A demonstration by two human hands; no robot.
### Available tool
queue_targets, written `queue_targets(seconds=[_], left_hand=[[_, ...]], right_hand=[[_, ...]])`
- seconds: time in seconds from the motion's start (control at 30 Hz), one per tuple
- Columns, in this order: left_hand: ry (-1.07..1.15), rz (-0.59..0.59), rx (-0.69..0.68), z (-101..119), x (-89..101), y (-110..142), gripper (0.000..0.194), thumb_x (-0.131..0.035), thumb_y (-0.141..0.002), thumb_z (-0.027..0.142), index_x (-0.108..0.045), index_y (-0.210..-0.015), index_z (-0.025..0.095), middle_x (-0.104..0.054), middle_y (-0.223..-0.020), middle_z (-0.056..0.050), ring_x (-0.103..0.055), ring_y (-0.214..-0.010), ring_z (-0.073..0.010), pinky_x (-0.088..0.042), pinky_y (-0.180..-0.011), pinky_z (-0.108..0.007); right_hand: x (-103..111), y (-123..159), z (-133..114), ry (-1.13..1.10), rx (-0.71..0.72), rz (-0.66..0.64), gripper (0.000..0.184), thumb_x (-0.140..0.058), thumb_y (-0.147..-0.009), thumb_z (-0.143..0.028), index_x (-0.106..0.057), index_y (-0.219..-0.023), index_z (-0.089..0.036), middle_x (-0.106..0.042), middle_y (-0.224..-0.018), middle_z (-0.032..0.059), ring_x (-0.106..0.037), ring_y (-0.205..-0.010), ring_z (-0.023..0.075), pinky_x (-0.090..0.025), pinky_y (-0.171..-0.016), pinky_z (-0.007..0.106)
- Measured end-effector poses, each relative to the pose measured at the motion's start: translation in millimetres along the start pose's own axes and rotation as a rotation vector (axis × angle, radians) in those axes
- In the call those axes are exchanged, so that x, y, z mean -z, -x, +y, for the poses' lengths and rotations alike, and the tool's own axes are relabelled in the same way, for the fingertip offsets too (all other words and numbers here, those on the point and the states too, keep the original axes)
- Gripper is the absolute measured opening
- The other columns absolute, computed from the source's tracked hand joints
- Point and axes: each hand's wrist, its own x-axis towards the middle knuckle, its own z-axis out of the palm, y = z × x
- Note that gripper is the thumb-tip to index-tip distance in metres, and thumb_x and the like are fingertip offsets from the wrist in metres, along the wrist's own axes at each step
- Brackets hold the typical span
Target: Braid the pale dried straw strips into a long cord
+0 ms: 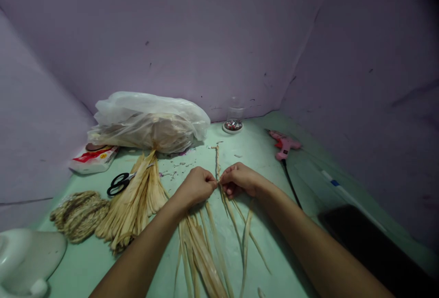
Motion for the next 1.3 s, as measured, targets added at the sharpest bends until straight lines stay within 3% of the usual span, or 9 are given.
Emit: queue_targets(seconds=[0.3, 0.5, 0.67, 0.8, 0.9, 0.93, 1.03, 1.13, 1.3], left_hand=[[-0.202, 0.107, 0.03, 11, -4.3, 11, 0.019, -0.047, -0.062, 0.02, -0.063, -0.055, 0.012, -0.052, -0.047, -0.002, -0.044, -0.047, -0.0104, -0.029, -0.047, -0.021], [-0.488, 0.212, 0.046, 34, -19.0, 33, 0.023, -0.045, -0.07, 0.023, -0.065, -0.075, 0.013, -0.061, -0.071, -0.014, -0.056, -0.07, -0.0239, -0.037, -0.066, -0.032], [-0.454, 0.188, 0.0, 44, -45.8, 46, 0.026, -0.045, -0.065, 0.01, -0.064, -0.084, 0.01, -0.061, -0.073, -0.017, -0.057, -0.07, -0.0251, -0.038, -0.068, -0.035], [-0.447, 0.128, -0.056, 44, -38.1, 46, 0.019, -0.05, -0.064, 0.015, -0.065, -0.075, 0.012, -0.061, -0.067, -0.014, -0.057, -0.065, -0.0243, -0.038, -0.064, -0.034], [-0.331, 0.07, 0.001, 41, -9.8, 38, 0.016, -0.053, -0.064, 0.027, -0.061, -0.058, 0.014, -0.056, -0.055, -0.008, -0.054, -0.058, -0.0193, -0.037, -0.057, -0.029], [-0.267, 0.131, 0.038, 39, -0.3, 34, 0.019, -0.051, -0.066, 0.028, -0.06, -0.057, 0.014, -0.055, -0.052, -0.006, -0.053, -0.055, -0.0173, -0.037, -0.054, -0.027], [0.133, 0.26, 0.241, 33, 14.8, 21, 0.024, -0.048, -0.067, 0.023, -0.058, -0.087, 0.013, -0.052, -0.051, -0.001, -0.047, -0.043, -0.0104, -0.034, -0.044, -0.021], [0.578, 0.063, 0.414, 29, 7.7, 13, 0.041, -0.046, -0.066, 0.015, -0.045, -0.107, 0.012, -0.051, -0.051, 0.003, -0.043, -0.033, -0.0077, -0.029, -0.035, -0.018], [0.892, -0.268, 0.388, 27, -5.4, 12, 0.013, -0.043, -0.065, 0.006, -0.051, -0.075, 0.009, -0.053, -0.056, -0.001, -0.045, -0.035, -0.0047, -0.034, -0.033, -0.015]], right_hand=[[-5, -1, 0, -0.024, -0.037, 0.019, 0.008, -0.05, -0.06, -0.008, -0.054, -0.054, -0.011, -0.054, -0.042, 0.0012, -0.049, -0.035, 0.0088, -0.046, -0.036, 0.021], [-10, 3, -3, 0.034, -0.054, 0.105, 0.008, -0.049, -0.056, -0.007, -0.054, -0.053, -0.011, -0.049, -0.037, -0.0016, -0.045, -0.032, 0.0075, -0.036, -0.031, 0.017], [-10, 1, -2, 0.014, -0.023, 0.103, 0.007, -0.051, -0.055, -0.007, -0.053, -0.051, -0.012, -0.044, -0.035, -0.0043, -0.039, -0.031, 0.0053, -0.026, -0.03, 0.016], [-5, -3, 4, -0.005, 0.038, -0.004, 0.007, -0.052, -0.056, -0.009, -0.052, -0.05, -0.012, -0.046, -0.037, -0.0041, -0.031, -0.031, 0.003, -0.022, -0.031, 0.017], [0, -3, 4, -0.062, 0.028, -0.06, 0.005, -0.05, -0.057, -0.009, -0.053, -0.054, -0.012, -0.047, -0.04, -0.0046, -0.029, -0.031, 0.0028, -0.024, -0.032, 0.016], [1, -2, 3, -0.082, 0.023, -0.068, 0.005, -0.049, -0.057, -0.008, -0.053, -0.056, -0.012, -0.046, -0.04, -0.0049, -0.029, -0.031, 0.0027, -0.026, -0.032, 0.016], [3, 1, 0, -0.109, 0.022, -0.094, 0.004, -0.05, -0.059, -0.009, -0.053, -0.058, -0.012, -0.047, -0.042, -0.005, -0.027, -0.032, 0.0024, -0.029, -0.033, 0.016], [4, 2, -2, -0.119, 0.033, -0.118, 0.004, -0.05, -0.06, -0.01, -0.053, -0.058, -0.012, -0.048, -0.042, -0.0044, -0.03, -0.032, 0.0025, -0.031, -0.033, 0.016], [4, 0, 2, -0.093, 0.043, -0.142, 0.008, -0.048, -0.061, -0.007, -0.056, -0.059, -0.01, -0.051, -0.042, -0.002, -0.041, -0.034, 0.0047, -0.032, -0.034, 0.015]])
